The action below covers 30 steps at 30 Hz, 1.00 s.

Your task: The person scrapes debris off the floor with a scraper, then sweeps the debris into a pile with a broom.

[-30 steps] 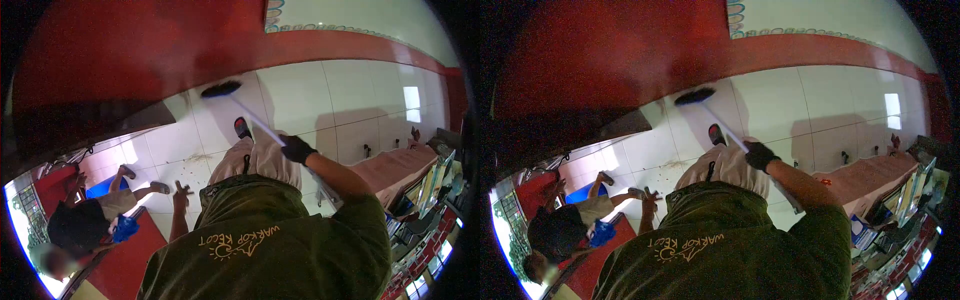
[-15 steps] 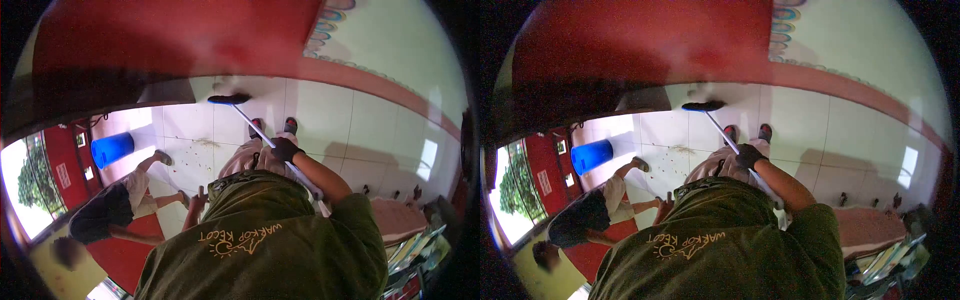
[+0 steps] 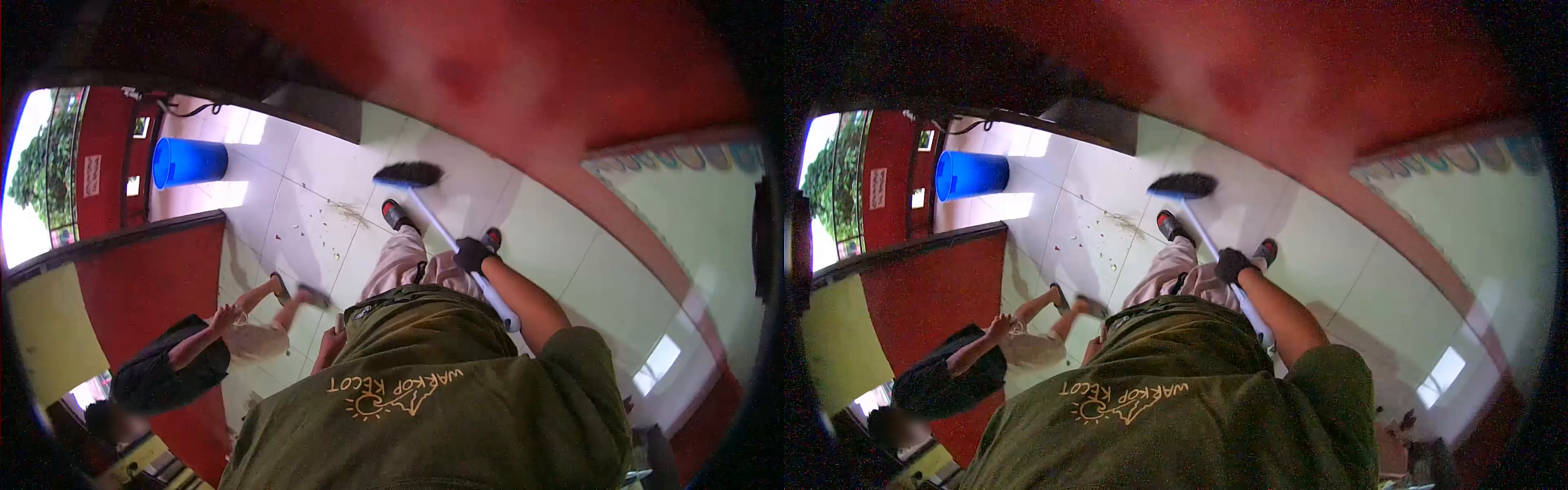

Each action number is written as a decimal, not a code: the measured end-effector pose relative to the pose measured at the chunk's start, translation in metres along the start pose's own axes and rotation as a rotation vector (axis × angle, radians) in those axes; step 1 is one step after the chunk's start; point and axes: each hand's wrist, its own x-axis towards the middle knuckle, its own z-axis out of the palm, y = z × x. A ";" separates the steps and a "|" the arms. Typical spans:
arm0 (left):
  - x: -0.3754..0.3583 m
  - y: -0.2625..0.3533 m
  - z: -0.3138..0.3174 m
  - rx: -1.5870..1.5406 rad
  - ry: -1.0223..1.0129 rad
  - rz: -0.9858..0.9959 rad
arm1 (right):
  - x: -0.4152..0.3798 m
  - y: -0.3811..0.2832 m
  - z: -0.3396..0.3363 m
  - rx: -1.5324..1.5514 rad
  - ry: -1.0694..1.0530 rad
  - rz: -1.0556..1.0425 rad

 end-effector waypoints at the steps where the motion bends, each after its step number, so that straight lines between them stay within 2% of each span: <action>1: 0.012 0.004 -0.007 0.001 0.042 0.028 | 0.008 -0.014 -0.002 -0.028 -0.123 -0.085; 3: 0.036 0.012 -0.020 0.008 0.127 0.083 | 0.001 -0.055 -0.024 0.250 -0.231 -0.003; 4: 0.060 0.005 -0.026 -0.220 0.103 0.102 | 0.000 -0.068 -0.030 0.228 -0.111 -0.052; 5: 0.059 0.038 -0.047 -0.193 0.194 0.088 | 0.000 -0.080 -0.035 0.204 0.005 -0.105; 7: 0.095 0.049 -0.084 -0.397 0.331 0.290 | 0.006 -0.101 -0.058 0.078 0.023 -0.058; 8: 0.082 0.094 -0.116 -0.219 0.427 0.272 | 0.006 -0.112 -0.074 0.190 -0.013 0.043; 9: 0.116 0.086 -0.134 -0.379 0.506 0.427 | 0.010 -0.117 -0.084 0.305 -0.045 0.148; 10: 0.121 0.110 -0.163 -0.385 0.585 0.503 | 0.015 -0.116 -0.089 0.284 0.020 0.146; 11: 0.108 0.152 -0.195 -0.207 0.702 0.539 | 0.018 -0.112 -0.092 0.267 0.083 0.147; 12: 0.103 0.185 -0.222 -0.198 0.804 0.580 | 0.024 -0.101 -0.085 0.148 0.165 0.112; 13: 0.083 0.231 -0.247 -0.238 0.810 0.482 | 0.032 -0.092 -0.085 0.222 0.135 0.177; 14: 0.091 0.252 -0.267 -0.277 0.930 0.718 | 0.038 -0.107 -0.098 0.191 0.128 0.206; 15: 0.085 0.280 -0.288 -0.128 1.048 0.815 | 0.042 -0.121 -0.111 0.159 0.120 0.234; 16: 0.082 0.307 -0.303 -0.170 1.118 0.878 | 0.054 -0.111 -0.101 -0.011 0.243 0.137; 17: 0.079 0.329 -0.315 -0.213 1.188 0.941 | 0.065 -0.117 -0.104 -0.011 0.227 0.136; 19: 0.067 0.366 -0.326 -0.281 1.166 1.049 | 0.100 -0.133 -0.110 0.237 0.046 0.226; 21: 0.059 0.382 -0.321 -0.231 1.175 1.070 | 0.150 -0.119 -0.076 0.217 -0.032 0.257; 23: 0.050 0.387 -0.300 -0.116 1.214 1.075 | 0.195 -0.124 -0.052 -0.526 -0.219 -0.528; 24: 0.060 0.369 -0.287 -0.071 1.161 1.096 | 0.210 -0.139 -0.045 -0.242 -0.216 -0.397; 25: 0.070 0.352 -0.275 -0.028 1.107 1.117 | 0.220 -0.152 -0.039 -0.093 -0.223 -0.328; 26: 0.063 0.339 -0.255 0.003 0.975 0.920 | 0.231 -0.165 -0.033 0.059 -0.221 -0.261; 28: 0.074 0.287 -0.221 0.024 0.805 0.739 | 0.242 -0.172 -0.034 -0.240 -0.271 -0.367; 30: 0.081 0.222 -0.184 -0.131 0.630 0.430 | 0.241 -0.170 -0.043 -0.355 -0.315 -0.439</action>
